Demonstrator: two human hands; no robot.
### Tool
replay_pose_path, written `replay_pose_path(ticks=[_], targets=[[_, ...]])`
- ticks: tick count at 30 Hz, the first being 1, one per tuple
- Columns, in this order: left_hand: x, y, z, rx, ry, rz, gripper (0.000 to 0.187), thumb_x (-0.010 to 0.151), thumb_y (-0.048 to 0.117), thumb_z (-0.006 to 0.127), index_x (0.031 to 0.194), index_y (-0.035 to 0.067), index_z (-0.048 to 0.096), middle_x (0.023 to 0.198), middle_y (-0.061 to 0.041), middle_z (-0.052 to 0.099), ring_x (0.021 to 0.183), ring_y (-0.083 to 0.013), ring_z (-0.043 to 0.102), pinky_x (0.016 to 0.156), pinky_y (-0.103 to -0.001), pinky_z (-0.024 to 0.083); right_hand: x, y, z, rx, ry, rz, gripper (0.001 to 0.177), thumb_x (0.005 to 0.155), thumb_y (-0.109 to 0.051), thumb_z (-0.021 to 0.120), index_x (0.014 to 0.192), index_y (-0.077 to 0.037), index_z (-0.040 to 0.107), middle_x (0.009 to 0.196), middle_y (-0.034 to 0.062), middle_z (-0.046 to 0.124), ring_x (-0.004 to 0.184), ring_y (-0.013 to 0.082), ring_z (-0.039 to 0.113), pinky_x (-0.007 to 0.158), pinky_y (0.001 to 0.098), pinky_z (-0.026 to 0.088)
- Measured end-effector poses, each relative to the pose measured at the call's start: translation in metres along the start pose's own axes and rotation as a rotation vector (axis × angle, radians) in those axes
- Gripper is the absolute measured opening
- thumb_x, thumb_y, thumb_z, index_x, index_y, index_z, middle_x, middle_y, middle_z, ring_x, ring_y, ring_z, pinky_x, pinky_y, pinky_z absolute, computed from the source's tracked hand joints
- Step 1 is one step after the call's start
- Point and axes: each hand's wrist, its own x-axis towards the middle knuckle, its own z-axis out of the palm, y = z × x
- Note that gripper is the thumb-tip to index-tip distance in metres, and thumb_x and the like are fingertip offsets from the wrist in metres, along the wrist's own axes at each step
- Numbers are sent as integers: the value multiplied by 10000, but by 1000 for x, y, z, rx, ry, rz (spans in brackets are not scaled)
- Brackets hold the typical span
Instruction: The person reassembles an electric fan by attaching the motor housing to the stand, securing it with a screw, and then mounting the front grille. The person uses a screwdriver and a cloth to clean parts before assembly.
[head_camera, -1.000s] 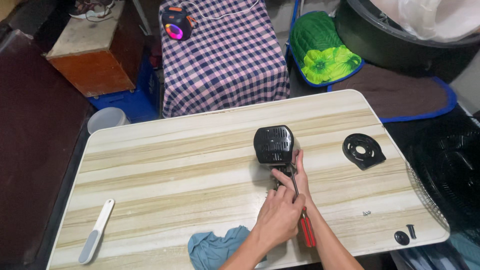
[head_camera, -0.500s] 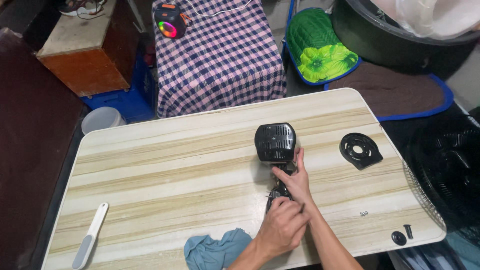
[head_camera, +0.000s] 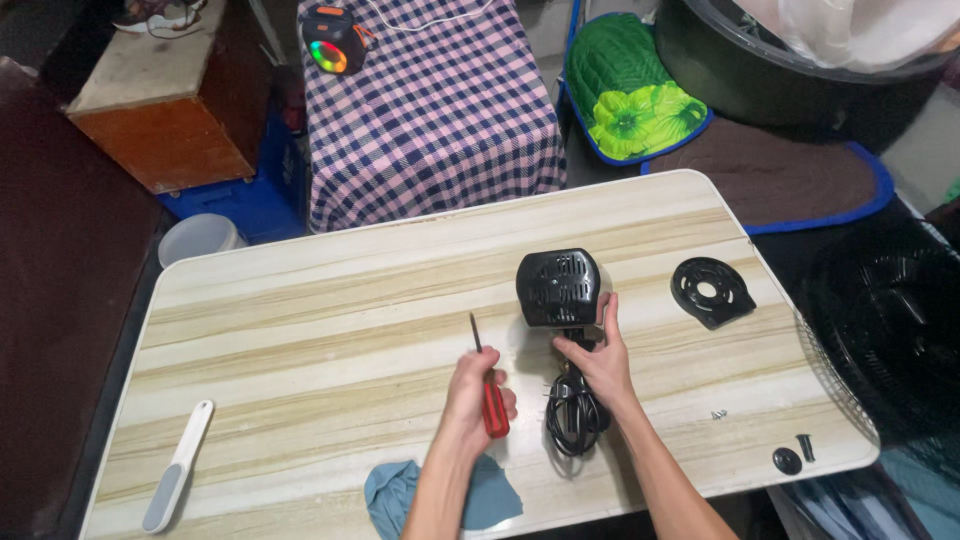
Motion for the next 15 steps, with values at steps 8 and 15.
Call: replay_pose_path(ticks=[8, 15], targets=[[-43, 52, 5, 1020, -4, 447, 637, 879, 193, 715, 1484, 213, 518, 804, -63, 675, 623, -169, 600, 625, -339, 538, -9, -15, 0, -49, 7, 25, 1213, 808, 43, 766, 1613, -53, -136, 1614, 149, 339, 1211, 170, 549, 962, 299, 493], [-74, 64, 19, 1117, 3, 610, 485, 775, 191, 802, 1229, 84, 669, 954, -111, 806, 874, -228, 783, 797, -343, 586, -7, -18, -4, -57, 19, 62, 1241, 783, 10, 790, 1628, -54, -116, 1527, 182, 467, 1217, 177, 571, 1011, 286, 478]])
